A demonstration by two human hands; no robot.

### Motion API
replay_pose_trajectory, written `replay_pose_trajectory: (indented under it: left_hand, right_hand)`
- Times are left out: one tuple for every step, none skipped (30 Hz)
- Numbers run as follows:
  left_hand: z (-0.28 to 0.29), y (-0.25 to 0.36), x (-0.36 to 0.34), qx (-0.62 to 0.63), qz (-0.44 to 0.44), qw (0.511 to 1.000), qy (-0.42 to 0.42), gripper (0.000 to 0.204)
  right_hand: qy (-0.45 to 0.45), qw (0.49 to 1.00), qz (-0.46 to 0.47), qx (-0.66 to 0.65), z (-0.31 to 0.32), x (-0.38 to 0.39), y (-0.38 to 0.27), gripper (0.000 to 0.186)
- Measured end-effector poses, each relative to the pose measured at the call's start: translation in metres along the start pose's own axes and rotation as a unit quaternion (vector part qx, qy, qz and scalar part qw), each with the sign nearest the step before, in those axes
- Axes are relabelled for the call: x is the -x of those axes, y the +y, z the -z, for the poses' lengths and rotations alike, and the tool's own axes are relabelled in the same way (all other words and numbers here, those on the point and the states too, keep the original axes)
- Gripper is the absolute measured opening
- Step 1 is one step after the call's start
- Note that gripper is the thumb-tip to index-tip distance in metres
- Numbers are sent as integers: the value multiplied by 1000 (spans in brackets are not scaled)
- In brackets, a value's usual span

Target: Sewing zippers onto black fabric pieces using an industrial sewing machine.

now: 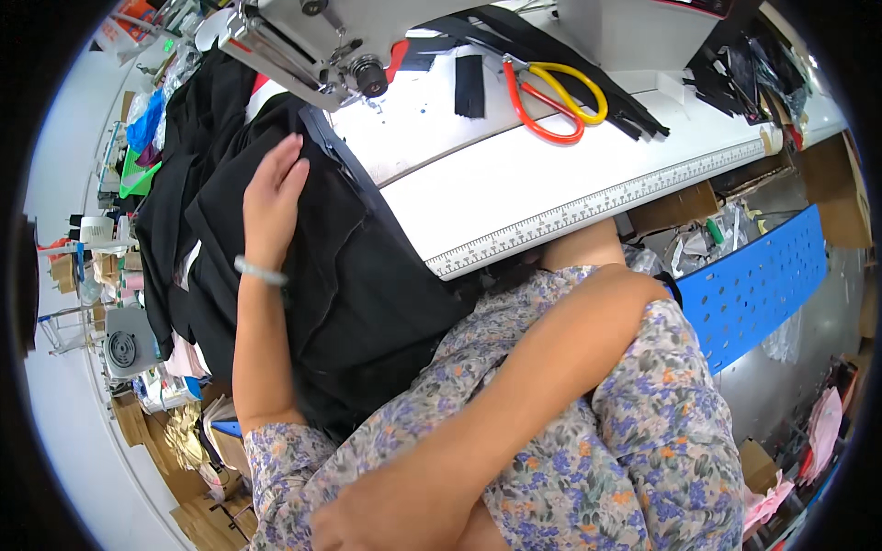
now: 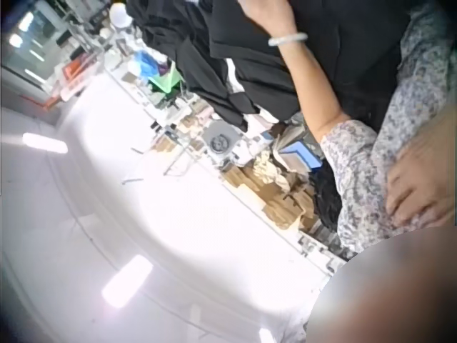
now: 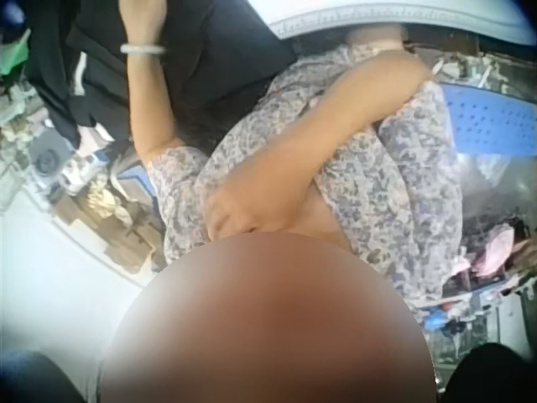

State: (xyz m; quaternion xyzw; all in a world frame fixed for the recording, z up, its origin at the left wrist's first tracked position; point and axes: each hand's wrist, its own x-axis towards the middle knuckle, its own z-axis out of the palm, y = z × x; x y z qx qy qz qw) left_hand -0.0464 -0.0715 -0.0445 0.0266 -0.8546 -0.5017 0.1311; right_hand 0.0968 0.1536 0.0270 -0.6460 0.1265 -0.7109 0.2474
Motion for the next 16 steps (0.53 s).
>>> replay_pose_trajectory:
  left_hand:
    - [2,2,10,-32,-26,999,-12,29]
    - [17,14,27,-67,-37,997,-11,23]
    - [21,17,38,-70,-31,997,-22,21]
    - [34,21,54,-70,-17,997,-3,19]
    - [44,20,66,-78,-15,997,4,18]
    - [53,21,74,-111,-30,993,13,16]
    - [66,20,85,-119,-14,992,26,16]
    - [79,20,95,-129,2,991,42,16]
    - [87,22,104,-134,3,990,45,16]
    - [94,20,110,-129,24,990,56,16]
    - [98,21,113,-125,45,989,66,16]
    - [100,26,118,-130,42,988,68,16]
    - [101,29,123,-132,36,988,69,16]
    - [100,30,126,-133,30,988,68,16]
    - [99,32,129,-135,17,989,55,20]
    - [96,34,130,-126,17,991,51,20]
  right_hand:
    - [6,1000,-3,12,-4,2,-1,17]
    - [-11,996,-8,90,-9,1,0,21]
    - [-20,983,-22,181,-10,4,4,26]
    - [-37,966,-27,256,-13,5,9,31]
    - [-49,940,-37,336,-18,5,14,36]
    - [-60,907,-46,413,-22,5,19,41]
    - [-62,909,-43,411,-31,4,29,41]
    - [-119,897,-90,415,-40,-1,41,46]
    - [-175,881,-136,418,-48,-6,52,51]
    - [-178,880,-134,419,-45,-20,58,51]
    - [-252,883,-145,369,-34,-40,56,53]
    - [-327,878,-153,315,-30,-58,56,55]
    - [-328,878,-150,314,-34,-70,63,55]
    - [-289,885,-31,363,-42,-79,72,50]
    - [-245,876,88,407,-52,-89,80,45]
    - [-246,874,91,408,-52,-90,82,45]
